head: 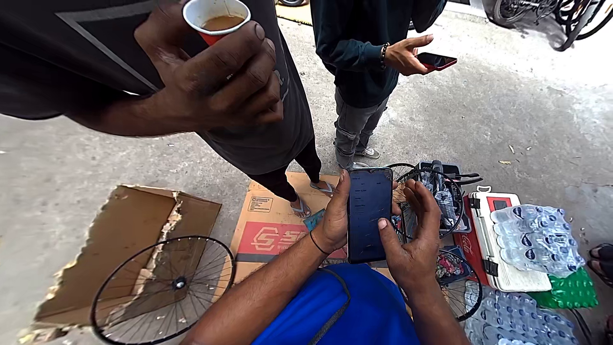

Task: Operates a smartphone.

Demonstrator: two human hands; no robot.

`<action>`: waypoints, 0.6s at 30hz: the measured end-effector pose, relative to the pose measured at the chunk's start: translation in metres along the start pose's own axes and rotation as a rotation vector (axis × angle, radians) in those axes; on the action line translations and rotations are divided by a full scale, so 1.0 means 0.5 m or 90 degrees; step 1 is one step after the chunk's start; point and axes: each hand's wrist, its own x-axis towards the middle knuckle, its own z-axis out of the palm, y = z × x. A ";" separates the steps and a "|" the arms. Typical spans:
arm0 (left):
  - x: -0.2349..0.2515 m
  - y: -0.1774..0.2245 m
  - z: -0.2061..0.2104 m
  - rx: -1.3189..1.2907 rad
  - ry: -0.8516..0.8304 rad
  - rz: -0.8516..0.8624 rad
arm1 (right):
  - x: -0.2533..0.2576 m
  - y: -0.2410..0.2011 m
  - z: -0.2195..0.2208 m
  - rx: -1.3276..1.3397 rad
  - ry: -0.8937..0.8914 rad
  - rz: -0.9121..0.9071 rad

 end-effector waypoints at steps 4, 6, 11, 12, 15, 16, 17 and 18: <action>-0.002 -0.005 0.000 0.011 0.016 0.001 | 0.016 -0.003 0.010 -0.101 0.045 -0.039; -0.007 -0.010 0.001 0.043 0.059 0.015 | 0.025 -0.005 0.018 -0.211 0.077 -0.064; -0.012 -0.006 0.024 0.056 0.138 0.052 | 0.017 -0.019 0.048 -0.280 0.074 -0.174; -0.014 -0.005 0.026 0.043 0.135 0.055 | 0.015 -0.021 0.049 -0.274 0.069 -0.182; -0.010 0.003 0.027 0.002 0.082 0.062 | 0.017 -0.014 0.039 -0.211 0.065 -0.164; -0.009 0.005 0.021 -0.009 0.049 0.058 | 0.016 -0.011 0.034 -0.179 0.066 -0.149; -0.007 0.005 0.011 -0.018 0.014 0.045 | 0.012 -0.010 0.029 -0.138 0.065 -0.120; -0.005 0.004 0.000 -0.020 -0.008 0.026 | 0.006 -0.011 0.025 -0.086 0.066 -0.075</action>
